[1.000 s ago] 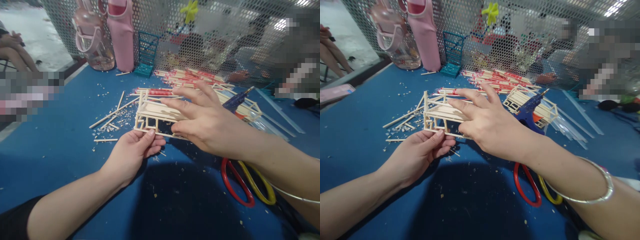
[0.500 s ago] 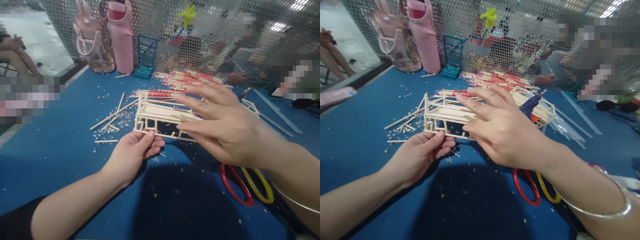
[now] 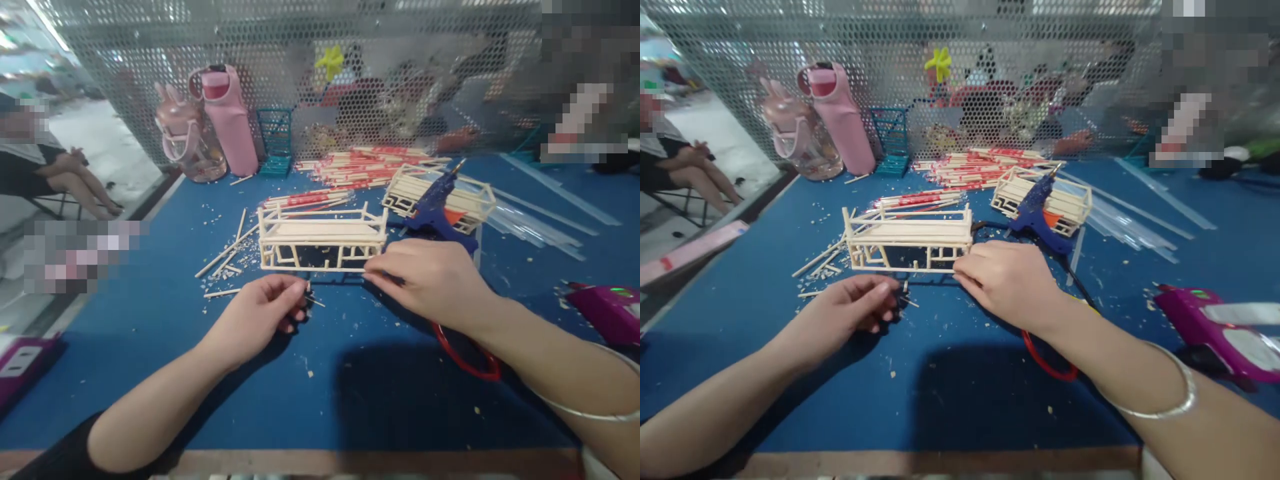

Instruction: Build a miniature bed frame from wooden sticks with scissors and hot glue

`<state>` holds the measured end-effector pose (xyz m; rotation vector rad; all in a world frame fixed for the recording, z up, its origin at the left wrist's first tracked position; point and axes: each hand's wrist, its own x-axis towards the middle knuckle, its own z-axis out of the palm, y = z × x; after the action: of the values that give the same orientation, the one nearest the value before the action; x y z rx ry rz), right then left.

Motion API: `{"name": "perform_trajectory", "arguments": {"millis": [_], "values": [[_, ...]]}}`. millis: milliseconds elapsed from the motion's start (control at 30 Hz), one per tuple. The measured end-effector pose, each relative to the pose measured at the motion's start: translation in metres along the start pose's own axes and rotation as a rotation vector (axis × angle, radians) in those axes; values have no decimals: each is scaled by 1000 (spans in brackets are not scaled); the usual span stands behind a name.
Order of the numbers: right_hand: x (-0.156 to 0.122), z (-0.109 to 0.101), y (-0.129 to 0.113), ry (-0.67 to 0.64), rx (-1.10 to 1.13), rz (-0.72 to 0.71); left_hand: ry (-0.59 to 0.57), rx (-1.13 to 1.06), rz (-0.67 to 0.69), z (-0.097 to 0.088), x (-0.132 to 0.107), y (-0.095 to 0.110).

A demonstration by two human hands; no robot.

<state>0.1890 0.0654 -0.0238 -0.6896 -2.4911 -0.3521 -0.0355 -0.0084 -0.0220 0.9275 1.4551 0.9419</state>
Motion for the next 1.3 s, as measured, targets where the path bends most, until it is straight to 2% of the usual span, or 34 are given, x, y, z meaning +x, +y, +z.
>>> {"name": "perform_trajectory", "arguments": {"millis": [67,133,267,333,400,433,467,533,600,633,700,867,967,1067,1200,1300], "values": [[-2,1,0,-31,-8,-22,-15,260,47,-8,-9,-1],[-5,5,2,-70,-7,-32,69,457,160,-11,-16,-1],[-7,14,8,-139,-23,24,318,793,606,2,-19,0],[-6,17,10,-175,-46,64,442,887,849,11,-18,2],[-5,18,10,-189,-72,102,591,895,1031,16,-18,4],[-5,18,10,-185,-80,119,629,897,1092,16,-19,4],[-4,18,9,-179,-84,132,607,920,1130,16,-20,4],[-3,17,8,-173,-80,145,398,1027,1119,15,-22,0],[-2,17,6,-181,-69,143,122,1153,1019,15,-22,-6],[-2,17,6,-186,-63,142,31,1204,957,15,-21,-10],[-1,17,4,-192,-54,141,-27,1277,851,16,-18,-15],[1,16,1,-250,-59,126,105,1399,705,8,-28,-18],[1,15,-1,-281,-74,118,269,1430,771,4,-33,-17],[1,16,-3,-318,-92,110,433,1428,833,13,-25,-15],[0,17,-5,-333,-104,106,448,1465,794,31,-7,-14],[-1,15,-6,-331,-102,88,474,1470,799,34,-3,-18]]}}
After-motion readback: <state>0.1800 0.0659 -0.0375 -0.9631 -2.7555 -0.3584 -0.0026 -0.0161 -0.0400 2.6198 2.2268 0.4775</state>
